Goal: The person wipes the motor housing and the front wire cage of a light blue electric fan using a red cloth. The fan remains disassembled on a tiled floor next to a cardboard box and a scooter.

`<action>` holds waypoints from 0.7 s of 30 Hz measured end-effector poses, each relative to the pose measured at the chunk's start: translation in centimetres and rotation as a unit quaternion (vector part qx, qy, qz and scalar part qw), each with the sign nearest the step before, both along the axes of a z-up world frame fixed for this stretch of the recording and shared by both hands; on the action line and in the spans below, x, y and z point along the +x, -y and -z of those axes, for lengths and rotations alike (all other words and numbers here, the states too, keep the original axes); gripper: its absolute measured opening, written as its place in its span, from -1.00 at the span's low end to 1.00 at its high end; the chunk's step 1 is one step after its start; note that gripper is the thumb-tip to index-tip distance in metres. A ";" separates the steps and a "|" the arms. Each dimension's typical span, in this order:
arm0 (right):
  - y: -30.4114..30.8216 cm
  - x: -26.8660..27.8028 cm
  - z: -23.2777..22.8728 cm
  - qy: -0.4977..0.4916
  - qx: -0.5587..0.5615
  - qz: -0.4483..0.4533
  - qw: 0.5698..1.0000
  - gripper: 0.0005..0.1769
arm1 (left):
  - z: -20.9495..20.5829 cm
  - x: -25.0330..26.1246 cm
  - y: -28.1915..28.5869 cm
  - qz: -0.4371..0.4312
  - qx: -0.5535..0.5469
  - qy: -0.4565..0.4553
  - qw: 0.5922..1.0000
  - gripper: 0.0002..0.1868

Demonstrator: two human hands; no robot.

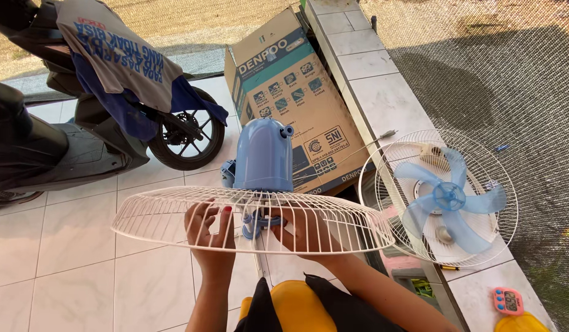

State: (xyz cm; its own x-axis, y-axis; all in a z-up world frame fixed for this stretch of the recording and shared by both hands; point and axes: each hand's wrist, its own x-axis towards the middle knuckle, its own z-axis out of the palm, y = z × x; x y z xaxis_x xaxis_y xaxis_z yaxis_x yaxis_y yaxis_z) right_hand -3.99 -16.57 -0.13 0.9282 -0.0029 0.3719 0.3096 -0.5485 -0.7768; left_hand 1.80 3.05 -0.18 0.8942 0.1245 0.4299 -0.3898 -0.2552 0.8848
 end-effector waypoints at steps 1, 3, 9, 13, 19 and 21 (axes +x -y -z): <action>-0.1 -0.1 0.0 0.003 -0.002 0.000 1.000 -0.65 | 0.1 0.0 0.1 0.006 -0.011 -0.017 1.000 -0.65; 0.0 -0.1 -0.2 0.010 -0.010 0.002 1.000 -0.65 | 0.3 0.1 0.3 0.020 -0.035 -0.050 0.998 -0.63; -0.6 -0.8 -0.4 0.034 -0.042 0.008 0.999 -0.65 | 2.7 0.0 0.8 0.076 -0.069 -0.238 0.966 -0.68; -1.1 -1.5 -0.4 0.062 -0.073 0.025 0.995 -0.65 | 4.7 0.3 1.2 0.150 -0.199 -0.248 0.936 -0.70; -1.5 -2.2 -0.4 0.075 -0.086 0.033 0.993 -0.67 | 4.9 -0.2 1.5 0.173 -0.218 -0.337 0.899 -0.59; -1.4 -2.4 -0.6 0.049 -0.058 0.008 0.997 -0.71 | 4.4 -0.6 1.4 0.181 -0.201 -0.346 0.898 -0.51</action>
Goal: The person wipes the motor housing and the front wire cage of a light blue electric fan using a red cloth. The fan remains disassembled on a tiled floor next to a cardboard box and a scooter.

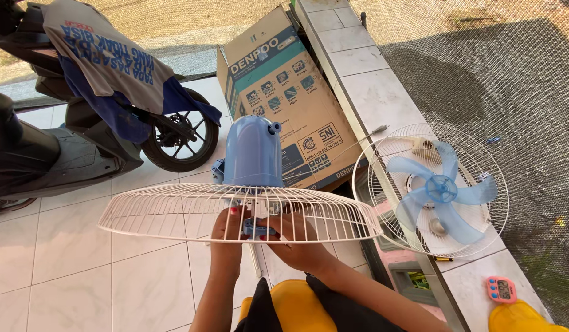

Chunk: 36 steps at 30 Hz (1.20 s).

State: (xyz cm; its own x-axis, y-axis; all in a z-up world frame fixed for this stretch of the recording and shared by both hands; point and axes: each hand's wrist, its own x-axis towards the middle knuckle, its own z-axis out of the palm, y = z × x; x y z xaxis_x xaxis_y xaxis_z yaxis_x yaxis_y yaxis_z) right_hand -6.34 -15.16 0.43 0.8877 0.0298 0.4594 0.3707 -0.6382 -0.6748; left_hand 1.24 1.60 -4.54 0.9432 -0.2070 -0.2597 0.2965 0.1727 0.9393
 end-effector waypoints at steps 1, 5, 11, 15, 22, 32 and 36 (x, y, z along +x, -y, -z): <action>0.0 -0.1 -0.2 -0.006 -0.001 -0.011 1.000 -0.70 | -0.4 -0.1 0.0 0.000 -0.004 -0.006 1.000 -0.50; -0.2 -0.8 -0.5 -0.022 0.018 -0.041 0.999 -0.67 | -1.1 -0.2 0.1 0.001 -0.011 0.003 1.000 -0.47; 0.4 -2.8 0.9 -0.118 0.095 -0.046 0.987 -0.73 | 0.5 -0.1 -0.6 0.013 -0.010 0.014 1.000 -0.52; 1.5 -5.8 2.9 -0.183 0.121 -0.009 0.976 -0.78 | 2.4 -0.5 -1.7 0.023 0.057 -0.070 0.996 -0.63; 2.2 -12.3 7.1 -0.262 0.248 0.177 0.916 -0.82 | 4.9 -1.2 -1.9 0.190 0.250 -0.111 0.943 -0.68; 8.0 -18.3 15.3 -0.244 0.473 0.342 0.774 -0.77 | 7.2 -4.2 7.2 0.371 0.259 -0.122 0.883 -0.62; 16.2 -21.2 19.0 -0.229 0.401 0.427 0.778 -0.75 | 7.7 -5.8 12.7 0.391 0.244 -0.104 0.882 -0.60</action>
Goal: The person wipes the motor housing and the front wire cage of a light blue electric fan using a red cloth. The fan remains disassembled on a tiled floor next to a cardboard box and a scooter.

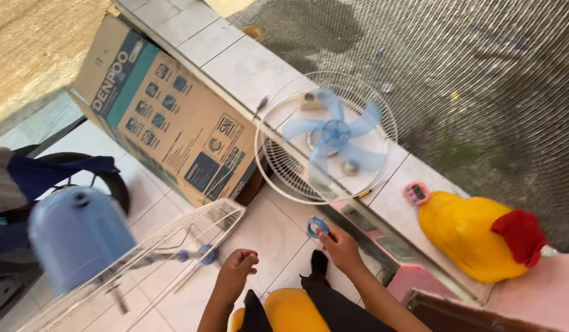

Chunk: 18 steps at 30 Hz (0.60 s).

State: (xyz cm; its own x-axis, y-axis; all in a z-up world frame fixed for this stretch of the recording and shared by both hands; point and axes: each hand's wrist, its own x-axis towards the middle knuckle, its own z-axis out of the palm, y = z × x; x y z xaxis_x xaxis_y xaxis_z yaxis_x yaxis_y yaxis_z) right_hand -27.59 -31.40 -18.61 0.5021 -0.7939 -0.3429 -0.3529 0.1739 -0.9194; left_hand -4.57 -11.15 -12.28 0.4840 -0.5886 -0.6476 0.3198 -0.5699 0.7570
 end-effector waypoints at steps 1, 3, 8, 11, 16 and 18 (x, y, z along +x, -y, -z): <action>2.5 -0.8 0.8 -0.028 -0.041 -0.006 0.999 -0.72 | 0.2 -0.6 1.7 -0.005 0.001 0.002 1.000 -0.60; 7.2 -2.2 2.0 -0.085 -0.121 -0.017 0.989 -0.62 | 0.5 -1.6 5.3 -0.015 0.005 0.005 1.000 -0.61; 16.3 -4.3 3.5 -0.225 -0.140 -0.068 0.962 -0.64 | 0.4 -5.1 12.8 0.008 0.000 -0.017 1.000 -0.61; 19.4 -3.6 4.6 -0.222 -0.160 -0.083 0.958 -0.64 | 0.3 -6.3 15.5 -0.001 0.005 -0.022 1.000 -0.61; 22.1 -1.9 7.0 -0.165 -0.192 -0.015 0.967 -0.22 | 1.0 -6.7 15.9 -0.041 0.020 -0.014 0.999 -0.61; 22.1 -2.2 7.2 -0.144 -0.323 -0.033 0.935 -0.20 | 1.6 -6.4 15.2 -0.067 0.015 -0.003 0.998 -0.61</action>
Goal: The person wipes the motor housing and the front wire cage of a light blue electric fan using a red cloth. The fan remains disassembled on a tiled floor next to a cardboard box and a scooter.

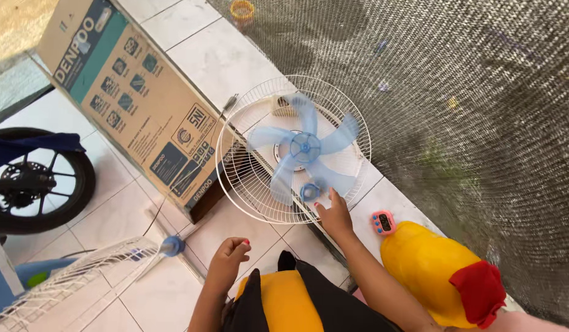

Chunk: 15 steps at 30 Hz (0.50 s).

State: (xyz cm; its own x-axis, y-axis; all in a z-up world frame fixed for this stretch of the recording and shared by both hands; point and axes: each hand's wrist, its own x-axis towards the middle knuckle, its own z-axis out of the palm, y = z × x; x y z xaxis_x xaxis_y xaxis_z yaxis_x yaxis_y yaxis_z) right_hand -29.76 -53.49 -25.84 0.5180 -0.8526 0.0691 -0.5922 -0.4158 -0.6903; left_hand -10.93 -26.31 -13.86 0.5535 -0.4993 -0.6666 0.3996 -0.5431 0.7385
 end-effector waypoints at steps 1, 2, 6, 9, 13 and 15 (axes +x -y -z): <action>0.0 0.1 -0.1 -0.010 0.061 0.006 0.998 -0.25 | 0.2 0.2 -0.3 -0.014 -0.005 0.000 1.000 -0.61; -0.2 0.2 -0.6 -0.021 0.121 0.012 0.992 -0.30 | 0.5 0.3 -0.8 -0.027 -0.009 -0.001 1.000 -0.61; -2.3 2.3 -4.0 0.010 0.204 -0.010 0.979 -0.42 | 1.5 0.5 -2.1 -0.063 -0.034 0.004 0.997 -0.61; -5.3 5.2 -8.9 0.081 0.197 -0.105 0.971 -0.36 | 1.5 0.6 -3.8 -0.060 -0.008 0.010 0.998 -0.61; -9.4 8.5 -17.4 0.183 0.134 -0.319 0.920 -0.04 | 0.7 1.3 -6.9 -0.086 -0.038 0.005 0.996 -0.61; -11.3 10.2 -21.7 0.230 0.082 -0.409 0.879 0.16 | 0.0 1.8 -9.4 -0.108 -0.035 -0.003 0.994 -0.61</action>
State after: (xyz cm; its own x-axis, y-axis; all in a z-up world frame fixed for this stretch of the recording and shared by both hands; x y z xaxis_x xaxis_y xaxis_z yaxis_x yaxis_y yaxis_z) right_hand -19.52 -42.22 -4.18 0.9119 -0.2251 0.3432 0.2172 -0.4447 -0.8689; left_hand -9.11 -16.95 -13.89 0.6489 -0.4141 -0.6384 0.5060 -0.3918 0.7684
